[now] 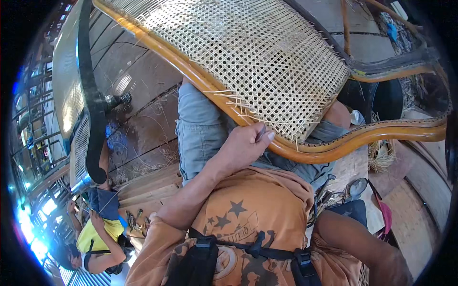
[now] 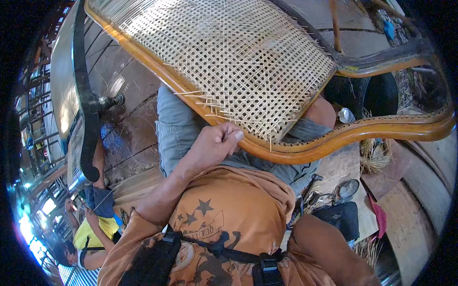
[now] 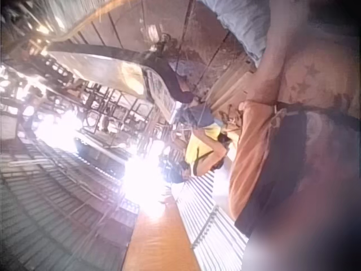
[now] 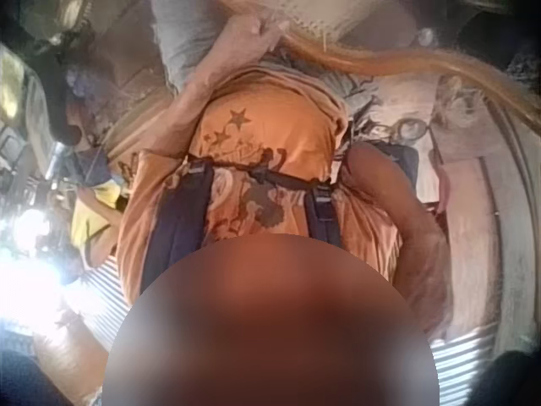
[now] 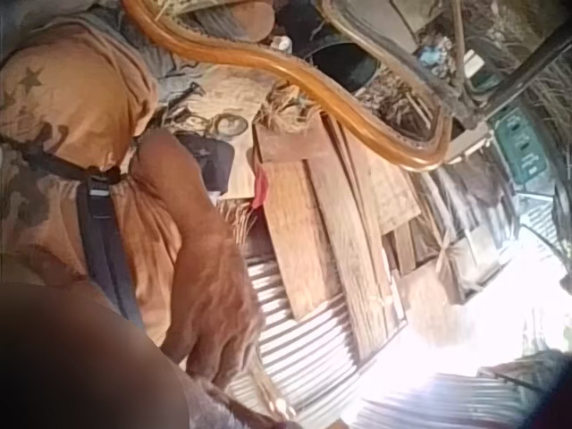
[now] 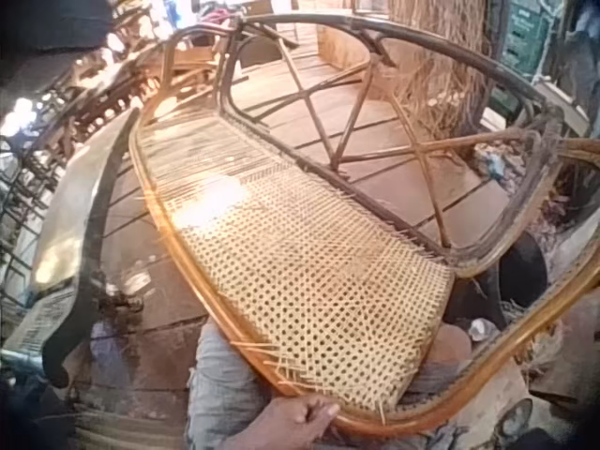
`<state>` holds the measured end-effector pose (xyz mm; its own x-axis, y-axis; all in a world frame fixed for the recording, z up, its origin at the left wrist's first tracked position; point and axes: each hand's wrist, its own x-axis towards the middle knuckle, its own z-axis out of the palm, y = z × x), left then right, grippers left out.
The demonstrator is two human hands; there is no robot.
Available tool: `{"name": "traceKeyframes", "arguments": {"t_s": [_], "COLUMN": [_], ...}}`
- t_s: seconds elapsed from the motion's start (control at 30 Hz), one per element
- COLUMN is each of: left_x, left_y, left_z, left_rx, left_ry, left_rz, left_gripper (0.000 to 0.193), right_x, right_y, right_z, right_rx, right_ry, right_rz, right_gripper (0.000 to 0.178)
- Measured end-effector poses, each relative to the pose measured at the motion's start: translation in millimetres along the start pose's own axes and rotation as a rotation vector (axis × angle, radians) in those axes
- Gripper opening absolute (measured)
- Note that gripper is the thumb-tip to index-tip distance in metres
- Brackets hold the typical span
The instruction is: Weaving and securing rattan mesh onto a wooden chair frame using strips of rattan and a small tool.
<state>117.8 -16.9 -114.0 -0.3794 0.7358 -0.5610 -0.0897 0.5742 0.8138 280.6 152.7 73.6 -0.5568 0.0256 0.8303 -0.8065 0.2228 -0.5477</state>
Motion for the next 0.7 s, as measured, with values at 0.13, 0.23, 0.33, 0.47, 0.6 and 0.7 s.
{"name": "traceKeyframes", "arguments": {"t_s": [0.13, 0.23, 0.33, 0.47, 0.6, 0.7], "left_x": [-1, 2, 5, 6, 8, 8], "left_y": [4, 10, 12, 10, 9, 10], "left_z": [-3, -9, -13, -15, -15, -15], "left_rx": [-0.087, -0.172, -0.265, -0.26, -0.295, -0.308], "left_ry": [-0.016, -0.055, -0.17, -0.171, -0.179, -0.17], "left_rz": [-0.035, -0.061, -0.124, -0.134, -0.136, -0.145], "left_gripper": [0.027, 0.026, 0.024, 0.026, 0.026, 0.026], "right_x": [-1, -3, -6, -12, -19, -27], "right_y": [25, 31, 35, 39, 41, 40], "right_z": [26, 31, 35, 36, 34, 30], "right_rx": [-0.112, -0.113, -0.123, -0.148, -0.215, -0.26], "right_ry": [-0.004, -0.004, -0.009, -0.01, 0.011, 0.031], "right_rz": [0.053, 0.034, 0.022, 0.023, 0.042, 0.06], "right_gripper": [0.029, 0.028, 0.028, 0.027, 0.026, 0.025]}}
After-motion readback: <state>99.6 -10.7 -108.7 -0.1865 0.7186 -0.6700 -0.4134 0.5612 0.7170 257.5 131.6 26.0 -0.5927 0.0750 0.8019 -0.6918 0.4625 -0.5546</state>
